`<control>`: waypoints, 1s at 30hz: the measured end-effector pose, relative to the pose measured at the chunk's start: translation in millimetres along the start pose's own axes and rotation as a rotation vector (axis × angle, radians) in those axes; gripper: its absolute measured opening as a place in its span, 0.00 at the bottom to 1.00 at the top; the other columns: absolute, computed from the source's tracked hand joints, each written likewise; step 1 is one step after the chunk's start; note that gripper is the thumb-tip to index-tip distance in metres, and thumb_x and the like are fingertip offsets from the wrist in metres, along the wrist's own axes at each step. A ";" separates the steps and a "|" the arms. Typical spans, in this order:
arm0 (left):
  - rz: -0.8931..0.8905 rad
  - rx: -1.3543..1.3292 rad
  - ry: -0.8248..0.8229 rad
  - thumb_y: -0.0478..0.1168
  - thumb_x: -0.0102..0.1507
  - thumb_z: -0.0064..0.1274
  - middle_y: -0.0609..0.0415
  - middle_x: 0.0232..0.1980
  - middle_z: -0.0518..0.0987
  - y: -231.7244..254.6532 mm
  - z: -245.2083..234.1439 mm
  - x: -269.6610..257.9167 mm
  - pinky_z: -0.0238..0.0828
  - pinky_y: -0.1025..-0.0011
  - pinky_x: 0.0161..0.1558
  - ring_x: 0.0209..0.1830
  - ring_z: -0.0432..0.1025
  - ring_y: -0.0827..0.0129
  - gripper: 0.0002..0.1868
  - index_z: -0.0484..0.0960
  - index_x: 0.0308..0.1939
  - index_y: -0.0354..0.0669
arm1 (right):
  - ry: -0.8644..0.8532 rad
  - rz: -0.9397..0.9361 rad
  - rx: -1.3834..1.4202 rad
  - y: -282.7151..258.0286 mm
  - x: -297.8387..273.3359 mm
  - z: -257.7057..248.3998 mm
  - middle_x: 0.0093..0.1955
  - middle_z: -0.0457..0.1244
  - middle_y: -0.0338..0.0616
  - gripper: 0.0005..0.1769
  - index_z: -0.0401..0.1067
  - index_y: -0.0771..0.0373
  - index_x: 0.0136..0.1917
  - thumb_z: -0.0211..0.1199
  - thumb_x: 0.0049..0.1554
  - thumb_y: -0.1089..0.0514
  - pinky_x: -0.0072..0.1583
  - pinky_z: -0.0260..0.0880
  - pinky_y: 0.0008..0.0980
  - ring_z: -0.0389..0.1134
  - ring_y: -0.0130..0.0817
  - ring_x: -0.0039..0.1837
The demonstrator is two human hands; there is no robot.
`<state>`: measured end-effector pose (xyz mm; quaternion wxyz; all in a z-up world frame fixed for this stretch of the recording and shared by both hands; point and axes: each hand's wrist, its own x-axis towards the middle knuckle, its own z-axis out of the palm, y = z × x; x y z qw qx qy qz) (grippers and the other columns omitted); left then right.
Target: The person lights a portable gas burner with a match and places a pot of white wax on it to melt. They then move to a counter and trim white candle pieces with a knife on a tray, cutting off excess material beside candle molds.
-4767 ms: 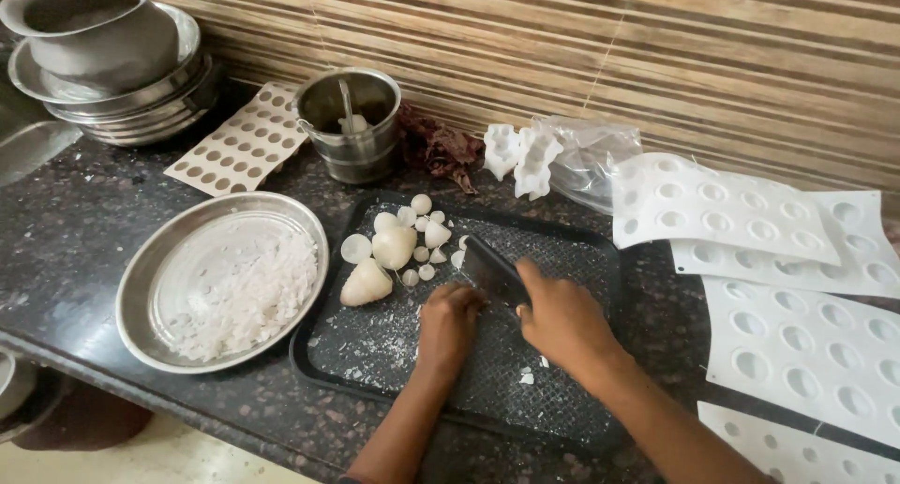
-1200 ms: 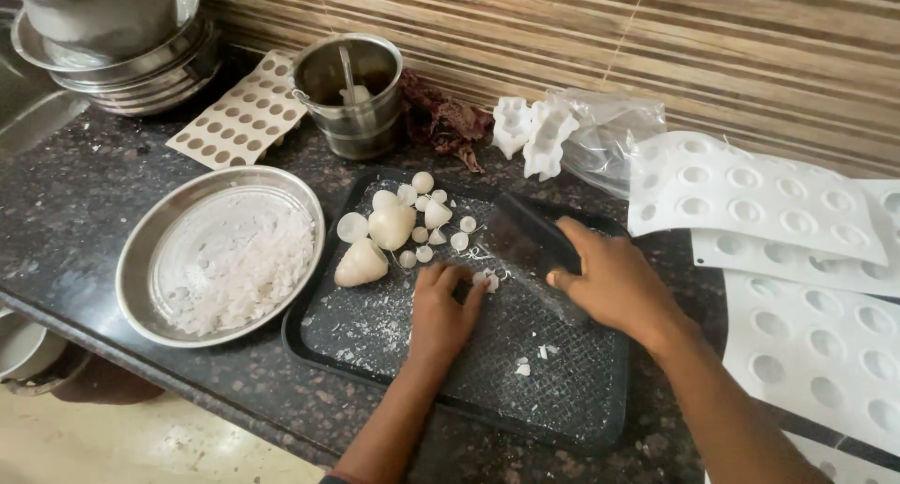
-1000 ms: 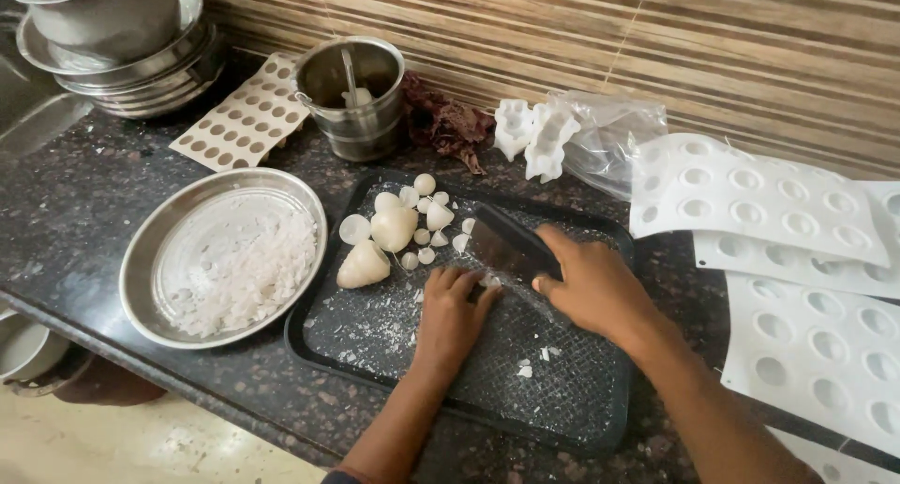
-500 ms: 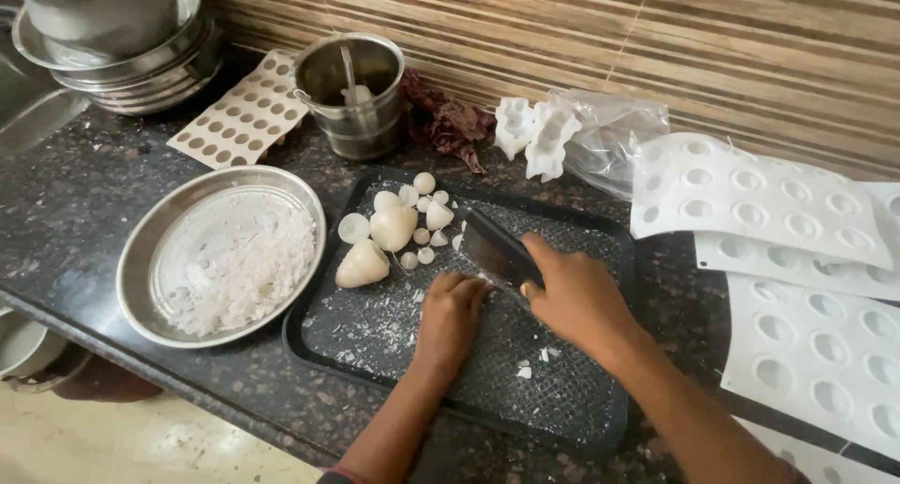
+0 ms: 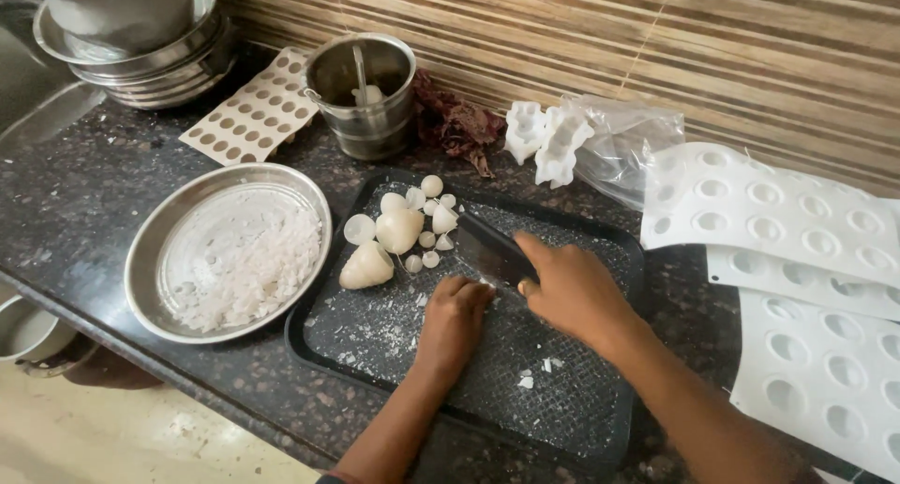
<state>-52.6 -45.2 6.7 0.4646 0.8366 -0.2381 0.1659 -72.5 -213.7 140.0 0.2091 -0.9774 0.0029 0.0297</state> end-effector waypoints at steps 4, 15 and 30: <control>0.048 0.037 0.022 0.33 0.61 0.59 0.46 0.39 0.81 -4.7 2.0 -0.5 0.73 0.59 0.45 0.41 0.75 0.52 0.04 0.86 0.38 0.36 | -0.010 -0.119 -0.029 3.0 11.0 1.7 0.41 0.69 0.62 0.34 0.63 0.58 0.70 0.66 0.50 0.57 0.53 0.72 0.55 0.73 0.60 0.48; 0.148 0.075 0.031 0.29 0.57 0.57 0.46 0.41 0.79 -7.3 -0.9 -4.3 0.73 0.58 0.47 0.44 0.73 0.52 0.07 0.84 0.39 0.36 | -0.146 -0.173 -0.130 -9.5 29.8 3.7 0.39 0.70 0.58 0.29 0.64 0.53 0.67 0.63 0.52 0.60 0.51 0.75 0.52 0.75 0.55 0.45; 0.262 0.136 -0.028 0.30 0.56 0.57 0.47 0.40 0.79 -15.6 2.6 -7.7 0.72 0.59 0.46 0.43 0.72 0.52 0.06 0.83 0.37 0.36 | -0.024 -0.271 -0.218 1.6 48.3 20.3 0.44 0.70 0.58 0.26 0.69 0.52 0.63 0.62 0.51 0.62 0.53 0.72 0.57 0.72 0.60 0.50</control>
